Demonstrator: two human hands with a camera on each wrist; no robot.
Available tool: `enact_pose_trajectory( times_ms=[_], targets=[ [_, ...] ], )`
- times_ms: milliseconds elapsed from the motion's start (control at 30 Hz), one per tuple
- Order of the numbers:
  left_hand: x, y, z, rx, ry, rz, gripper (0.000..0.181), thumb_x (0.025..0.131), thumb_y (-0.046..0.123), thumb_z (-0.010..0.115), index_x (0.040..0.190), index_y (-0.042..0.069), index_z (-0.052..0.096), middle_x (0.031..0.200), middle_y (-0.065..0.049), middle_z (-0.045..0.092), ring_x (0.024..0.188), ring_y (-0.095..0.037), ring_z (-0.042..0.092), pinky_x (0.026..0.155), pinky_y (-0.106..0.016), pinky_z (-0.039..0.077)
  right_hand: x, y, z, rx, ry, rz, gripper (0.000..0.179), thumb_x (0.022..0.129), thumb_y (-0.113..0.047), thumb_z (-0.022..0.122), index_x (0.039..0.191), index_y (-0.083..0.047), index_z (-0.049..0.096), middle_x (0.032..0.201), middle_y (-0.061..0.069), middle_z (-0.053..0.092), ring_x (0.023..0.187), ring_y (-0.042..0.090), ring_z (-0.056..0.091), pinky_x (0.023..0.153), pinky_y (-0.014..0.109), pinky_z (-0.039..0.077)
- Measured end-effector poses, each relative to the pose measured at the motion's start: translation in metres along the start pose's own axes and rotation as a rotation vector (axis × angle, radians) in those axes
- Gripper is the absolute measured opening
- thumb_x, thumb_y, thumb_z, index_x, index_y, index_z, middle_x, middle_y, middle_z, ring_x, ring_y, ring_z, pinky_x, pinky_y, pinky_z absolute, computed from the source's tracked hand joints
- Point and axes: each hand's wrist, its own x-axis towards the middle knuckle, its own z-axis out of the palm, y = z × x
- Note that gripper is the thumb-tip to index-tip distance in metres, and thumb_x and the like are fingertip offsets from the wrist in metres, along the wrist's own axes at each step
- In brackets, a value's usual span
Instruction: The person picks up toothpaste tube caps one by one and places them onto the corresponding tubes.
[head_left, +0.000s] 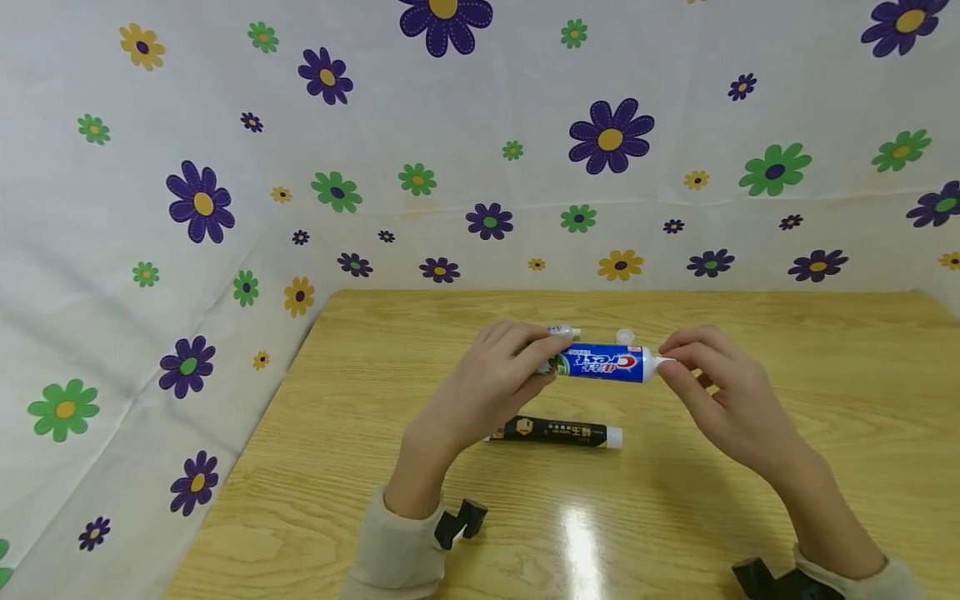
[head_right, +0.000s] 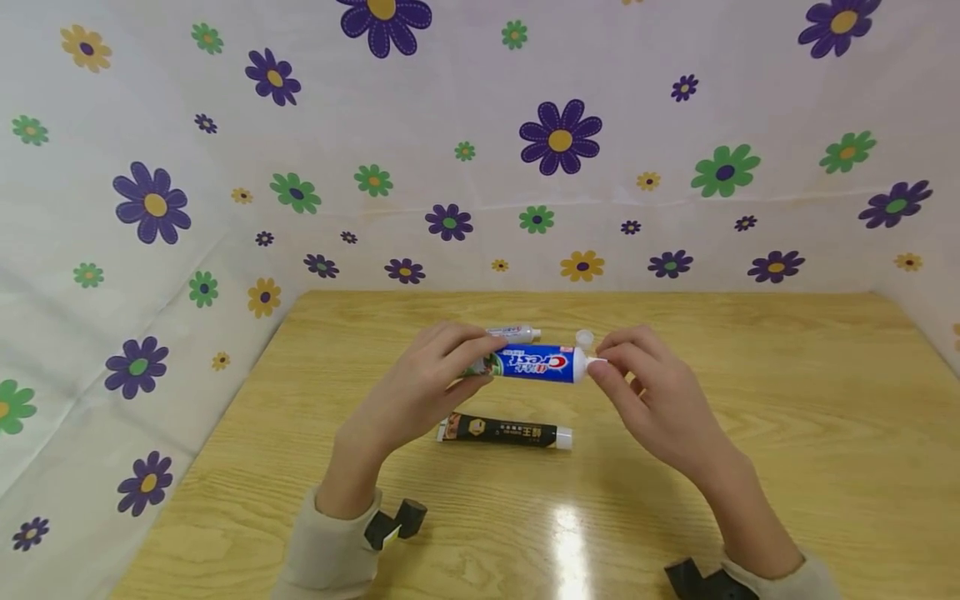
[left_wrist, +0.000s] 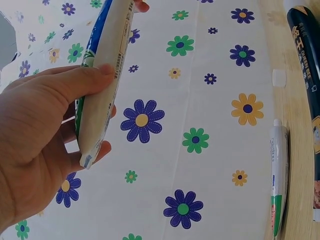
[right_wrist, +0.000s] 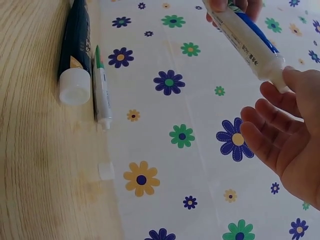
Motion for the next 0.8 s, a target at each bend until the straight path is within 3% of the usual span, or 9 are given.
enact_pose_trajectory(
  times_ms=[133,333,533,800],
  targets=[
    [0.0017,0.0009,0.0002,-0.008,0.003,0.01,0.043,0.09,0.009,0.074,0.132,0.007,0.062,0.119,-0.009,0.063,0.108,-0.023,0.058,0.099,-0.036,0.046,0.0002,-0.0018,-0.0025,-0.001,0.002,0.01,0.01,0.092,0.005,0.064,0.098,-0.002,0.069,0.106,0.006,0.062,0.086,0.003,0.053,0.067,0.011,0.044],
    [0.0023,0.0016,0.001,-0.007,0.004,0.006,0.043,0.09,0.009,0.074,0.131,0.006,0.062,0.118,-0.009,0.064,0.108,-0.022,0.058,0.099,-0.036,0.046,0.0015,-0.0039,-0.0052,-0.012,-0.014,-0.003,0.032,0.081,0.01,0.074,0.107,-0.006,0.07,0.108,0.004,0.063,0.08,0.005,0.054,0.064,0.012,0.048],
    [0.0037,0.0023,0.0028,-0.027,0.005,0.014,0.041,0.09,0.008,0.073,0.13,0.005,0.063,0.117,-0.009,0.063,0.107,-0.023,0.057,0.098,-0.036,0.046,0.0011,-0.0042,-0.0079,-0.061,-0.026,-0.014,0.024,0.084,0.01,0.071,0.104,-0.002,0.07,0.11,0.005,0.063,0.085,0.006,0.052,0.065,0.011,0.046],
    [0.0031,0.0037,0.0041,-0.064,-0.003,0.01,0.039,0.09,0.007,0.073,0.129,0.005,0.063,0.117,-0.009,0.063,0.107,-0.023,0.057,0.097,-0.036,0.046,-0.0009,-0.0038,-0.0089,-0.177,-0.114,-0.037,0.005,0.096,-0.008,0.065,0.1,-0.006,0.067,0.114,0.005,0.06,0.08,0.008,0.052,0.064,0.017,0.045]
  ],
)
